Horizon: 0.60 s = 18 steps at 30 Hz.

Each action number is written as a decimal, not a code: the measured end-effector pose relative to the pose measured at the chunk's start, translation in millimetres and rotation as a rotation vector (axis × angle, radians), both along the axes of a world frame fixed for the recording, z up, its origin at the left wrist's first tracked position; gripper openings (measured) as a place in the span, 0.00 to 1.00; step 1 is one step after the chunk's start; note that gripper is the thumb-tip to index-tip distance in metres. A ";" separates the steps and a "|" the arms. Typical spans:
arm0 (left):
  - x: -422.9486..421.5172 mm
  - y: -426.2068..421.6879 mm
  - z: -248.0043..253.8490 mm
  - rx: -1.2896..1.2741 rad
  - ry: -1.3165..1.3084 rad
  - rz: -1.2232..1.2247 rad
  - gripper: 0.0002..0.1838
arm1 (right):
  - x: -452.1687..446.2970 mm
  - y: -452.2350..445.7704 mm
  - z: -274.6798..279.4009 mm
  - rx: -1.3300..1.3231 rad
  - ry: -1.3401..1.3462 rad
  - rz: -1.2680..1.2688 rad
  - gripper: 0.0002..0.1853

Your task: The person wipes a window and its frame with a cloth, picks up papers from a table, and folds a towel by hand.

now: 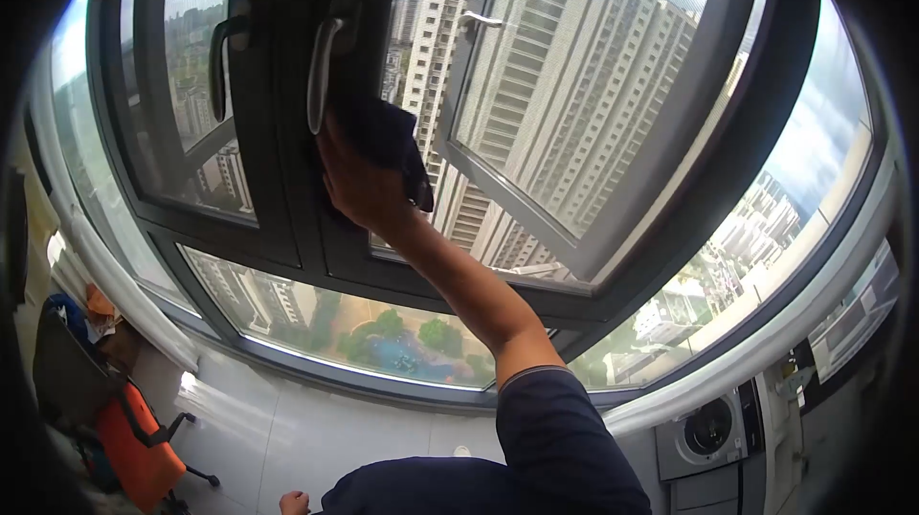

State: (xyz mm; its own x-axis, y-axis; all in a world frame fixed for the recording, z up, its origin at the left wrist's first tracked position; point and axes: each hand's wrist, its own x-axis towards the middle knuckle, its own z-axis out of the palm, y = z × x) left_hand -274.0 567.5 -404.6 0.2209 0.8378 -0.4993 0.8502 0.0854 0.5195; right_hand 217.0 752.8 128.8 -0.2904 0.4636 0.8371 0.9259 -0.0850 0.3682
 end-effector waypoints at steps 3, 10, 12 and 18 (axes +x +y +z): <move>17.6 14.7 -2.4 -0.054 -0.001 -0.162 0.18 | -2.2 -31.6 -61.1 0.013 -0.247 -0.094 0.24; 35.2 42.9 26.4 -0.039 0.011 -0.289 0.20 | 64.9 -89.9 -135.9 -0.306 0.413 0.226 0.24; 38.3 49.6 33.8 -0.031 0.021 -0.298 0.20 | 83.8 -125.9 -120.6 -0.244 0.178 0.124 0.27; 52.1 53.1 40.0 -0.052 0.049 -0.330 0.23 | 148.4 -219.5 -117.0 -0.158 0.242 -0.168 0.36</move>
